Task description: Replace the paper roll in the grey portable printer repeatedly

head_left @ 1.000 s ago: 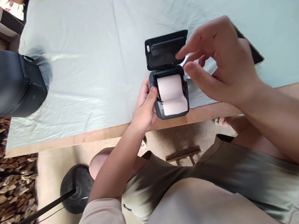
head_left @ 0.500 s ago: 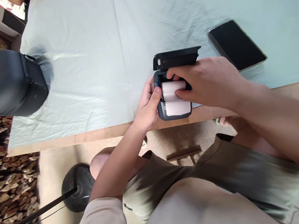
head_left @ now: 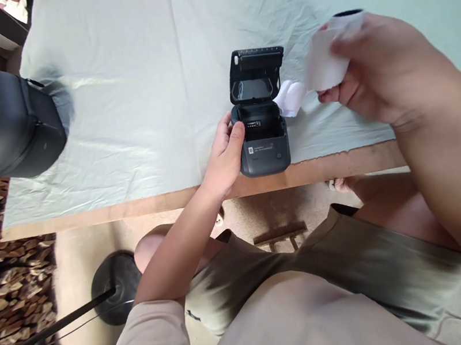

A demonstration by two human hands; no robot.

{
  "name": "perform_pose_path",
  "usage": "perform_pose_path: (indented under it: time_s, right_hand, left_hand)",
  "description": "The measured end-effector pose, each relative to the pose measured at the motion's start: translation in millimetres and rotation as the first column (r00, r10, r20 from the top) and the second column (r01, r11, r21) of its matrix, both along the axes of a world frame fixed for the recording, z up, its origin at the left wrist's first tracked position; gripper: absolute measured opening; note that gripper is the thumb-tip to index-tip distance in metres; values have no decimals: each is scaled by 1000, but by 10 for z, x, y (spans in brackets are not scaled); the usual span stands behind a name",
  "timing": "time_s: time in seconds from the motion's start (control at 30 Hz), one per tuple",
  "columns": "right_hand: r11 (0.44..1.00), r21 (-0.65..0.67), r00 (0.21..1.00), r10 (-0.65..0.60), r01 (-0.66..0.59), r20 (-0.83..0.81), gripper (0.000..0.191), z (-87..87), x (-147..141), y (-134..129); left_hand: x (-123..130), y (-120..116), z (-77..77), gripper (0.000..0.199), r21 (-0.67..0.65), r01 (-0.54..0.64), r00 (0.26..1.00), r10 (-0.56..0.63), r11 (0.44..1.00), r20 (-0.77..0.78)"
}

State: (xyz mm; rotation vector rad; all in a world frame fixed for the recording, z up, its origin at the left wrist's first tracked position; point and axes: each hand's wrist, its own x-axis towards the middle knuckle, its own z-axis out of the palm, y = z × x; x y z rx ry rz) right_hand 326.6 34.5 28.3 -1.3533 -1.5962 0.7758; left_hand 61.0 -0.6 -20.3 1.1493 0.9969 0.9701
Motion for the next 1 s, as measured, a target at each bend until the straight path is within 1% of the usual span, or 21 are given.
perform_pose_path:
  time_s: [0.03,0.1,0.13,0.17,0.23,0.3,0.33,0.37,0.43,0.5,0.57,0.63,0.67,0.73,0.8,0.87,0.9,0.93,0.97,1.0]
  right_hand:
    - [998,-68,998,-20,16,-60,13,-21,10,-25]
    - [984,-170,984,-75,47,-162,14,-18,17,-96]
    - [985,-161,984,-90,65,-151,15,-3,18,-132]
    - [989,-125,987,-101,85,-126,15,15,19,-165]
    - [993,-59,993,-110,107,-42,16,50,30,-214]
    - [988,-33,984,-144,148,102,30,76,47,-246]
    - [983,-28,968,-170,179,186,38,88,56,-259]
    - [977,-26,944,-196,211,265,43,98,62,-272]
    - [963,-28,892,-238,269,384,45,109,68,-300]
    - [950,-41,854,-260,311,451,46,87,68,-331]
    - [938,-70,824,-260,339,503,46,13,74,-365]
    - [940,-84,799,-230,330,556,47,-104,94,-397]
    - [949,-84,792,-201,302,576,46,-168,110,-413]
    - [978,-66,792,-121,199,598,43,-276,156,-448]
    - [996,24,800,-80,82,595,49,-333,221,-504]
    - [986,160,813,-122,36,569,64,-348,318,-609]
    - [974,220,824,-166,51,542,70,-351,383,-688]
    - [959,269,834,-220,89,506,72,-357,461,-790]
    - [945,291,838,-275,146,471,67,-370,552,-914]
    - [911,341,834,-367,232,412,61,-390,655,-1061]
  left_hand:
    - [-11,15,25,57,24,1,999,0,1000,-33]
    - [-52,51,89,56,71,-5,990,15,997,-139]
    - [-81,72,125,56,94,-5,977,25,996,-210]
    - [-112,93,161,56,115,11,958,22,993,-285]
    - [-173,131,224,52,164,59,906,16,985,-422]
    - [-216,157,266,47,221,108,836,32,969,-548]
    - [-228,163,276,44,249,131,804,44,959,-593]
    - [-233,168,281,42,275,154,778,55,949,-625]
    - [-228,172,274,41,313,202,738,66,928,-672]
    - [-213,178,254,44,333,239,683,86,912,-725]
    - [-195,187,229,46,336,252,628,111,908,-770]
    - [-177,194,202,47,330,242,606,124,912,-786]
    - [-172,197,190,47,330,228,611,129,916,-781]
    - [-178,202,170,45,355,185,652,155,916,-742]
    - [-228,218,164,44,415,131,713,205,900,-670]
    - [-336,261,171,43,495,79,754,273,865,-598]
    - [-408,296,176,43,532,62,746,315,844,-587]
    - [-487,341,177,45,575,38,727,372,817,-577]
    - [-566,394,172,45,609,24,714,413,793,-566]
    - [-639,450,163,41,623,-16,710,448,782,-544]
